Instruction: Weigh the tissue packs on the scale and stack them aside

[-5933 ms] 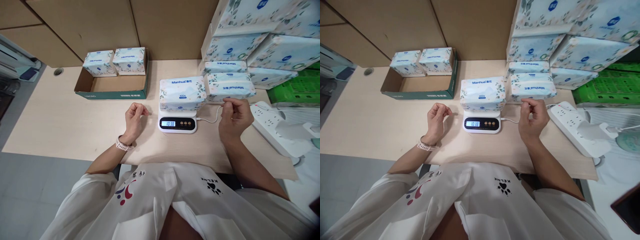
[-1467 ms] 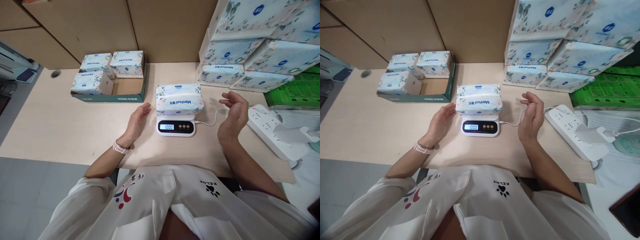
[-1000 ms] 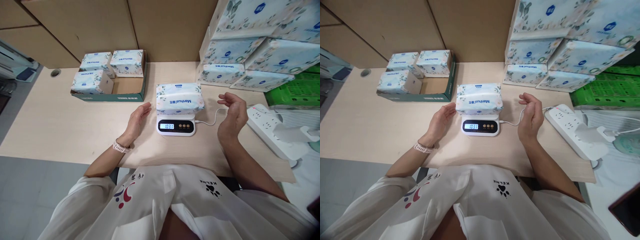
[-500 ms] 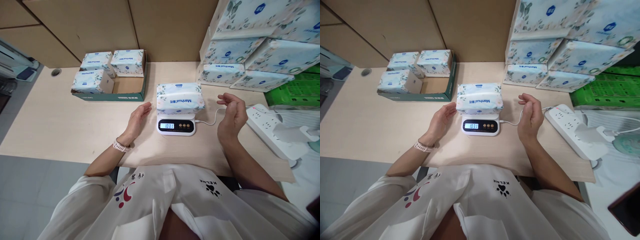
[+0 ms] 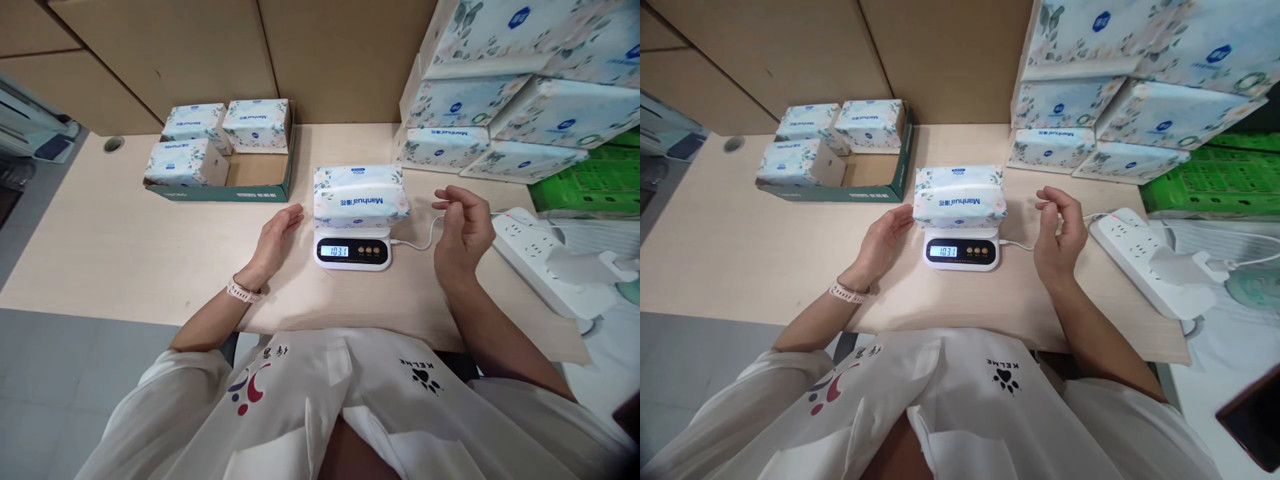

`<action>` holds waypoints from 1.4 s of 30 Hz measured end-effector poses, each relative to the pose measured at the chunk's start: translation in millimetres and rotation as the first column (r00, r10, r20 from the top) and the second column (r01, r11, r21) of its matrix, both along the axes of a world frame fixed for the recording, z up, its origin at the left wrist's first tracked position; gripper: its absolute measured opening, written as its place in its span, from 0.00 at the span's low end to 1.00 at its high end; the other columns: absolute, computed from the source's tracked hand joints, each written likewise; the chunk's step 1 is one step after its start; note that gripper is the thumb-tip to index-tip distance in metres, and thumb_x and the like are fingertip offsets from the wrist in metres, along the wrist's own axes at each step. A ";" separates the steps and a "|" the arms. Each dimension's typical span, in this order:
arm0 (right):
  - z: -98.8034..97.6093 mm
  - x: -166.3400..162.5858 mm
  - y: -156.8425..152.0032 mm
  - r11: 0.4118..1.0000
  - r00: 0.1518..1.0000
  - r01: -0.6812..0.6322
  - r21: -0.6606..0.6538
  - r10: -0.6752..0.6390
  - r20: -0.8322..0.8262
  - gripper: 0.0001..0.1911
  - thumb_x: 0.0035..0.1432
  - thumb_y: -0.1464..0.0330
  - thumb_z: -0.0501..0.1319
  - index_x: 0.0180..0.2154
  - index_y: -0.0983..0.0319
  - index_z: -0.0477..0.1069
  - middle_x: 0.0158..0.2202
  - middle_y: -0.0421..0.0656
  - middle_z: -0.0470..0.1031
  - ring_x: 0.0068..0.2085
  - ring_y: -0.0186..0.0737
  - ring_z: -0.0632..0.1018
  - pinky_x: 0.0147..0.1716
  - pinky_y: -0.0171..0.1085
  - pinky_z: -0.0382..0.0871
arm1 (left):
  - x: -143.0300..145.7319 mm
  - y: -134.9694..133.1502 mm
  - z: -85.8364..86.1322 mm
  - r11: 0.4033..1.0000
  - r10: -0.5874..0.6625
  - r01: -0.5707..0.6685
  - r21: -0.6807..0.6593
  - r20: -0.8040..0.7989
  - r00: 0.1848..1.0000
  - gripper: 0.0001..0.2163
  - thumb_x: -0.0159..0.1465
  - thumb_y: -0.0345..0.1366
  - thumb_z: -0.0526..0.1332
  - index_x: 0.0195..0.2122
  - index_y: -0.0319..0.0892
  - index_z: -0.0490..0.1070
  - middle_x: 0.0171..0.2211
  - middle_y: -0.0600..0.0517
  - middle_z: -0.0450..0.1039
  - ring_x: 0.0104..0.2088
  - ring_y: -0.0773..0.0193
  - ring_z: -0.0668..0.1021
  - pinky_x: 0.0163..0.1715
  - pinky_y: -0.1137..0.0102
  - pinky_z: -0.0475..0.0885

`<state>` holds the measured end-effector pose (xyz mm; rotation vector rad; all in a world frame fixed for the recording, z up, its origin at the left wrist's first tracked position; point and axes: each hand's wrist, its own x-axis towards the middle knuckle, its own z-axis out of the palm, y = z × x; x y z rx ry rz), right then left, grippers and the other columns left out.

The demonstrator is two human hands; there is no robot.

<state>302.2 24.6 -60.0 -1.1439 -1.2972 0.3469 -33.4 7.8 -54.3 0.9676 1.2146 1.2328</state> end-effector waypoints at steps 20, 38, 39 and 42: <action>1.2 -1.5 -0.8 0.999 0.995 0.041 -0.019 -0.039 0.089 0.18 0.71 0.58 0.61 0.55 0.59 0.79 0.50 0.49 0.86 0.44 0.42 0.86 0.51 0.49 0.82 | -1.2 0.5 5.9 1.000 -0.029 0.029 -0.002 0.007 1.000 0.23 0.70 0.55 0.65 0.54 0.42 0.82 0.63 0.41 0.80 0.65 0.49 0.80 0.74 0.50 0.68; 6.1 -9.3 -7.2 0.992 0.995 0.040 -0.120 -0.029 0.094 0.18 0.73 0.53 0.59 0.47 0.56 0.82 0.41 0.42 0.86 0.44 0.45 0.87 0.54 0.53 0.79 | 2.5 -2.8 18.0 0.997 -0.072 0.071 -0.023 -0.027 0.997 0.09 0.65 0.44 0.72 0.41 0.46 0.85 0.53 0.47 0.85 0.65 0.51 0.79 0.77 0.53 0.61; 7.5 -9.7 -8.1 0.992 0.994 0.039 -0.117 -0.027 0.110 0.19 0.74 0.52 0.58 0.45 0.56 0.82 0.41 0.42 0.86 0.44 0.46 0.87 0.55 0.54 0.78 | 3.0 -3.2 19.4 0.997 -0.075 0.075 -0.025 -0.027 0.997 0.08 0.64 0.42 0.72 0.40 0.46 0.85 0.52 0.47 0.85 0.66 0.51 0.78 0.77 0.52 0.59; 11.6 -11.3 -10.5 0.994 0.991 0.029 -0.103 -0.015 0.131 0.27 0.77 0.50 0.50 0.38 0.55 0.83 0.41 0.42 0.87 0.47 0.48 0.87 0.57 0.56 0.76 | 4.7 -3.9 21.9 0.996 -0.084 0.084 -0.030 -0.017 0.996 0.04 0.61 0.38 0.71 0.37 0.46 0.84 0.53 0.47 0.84 0.68 0.49 0.76 0.77 0.50 0.57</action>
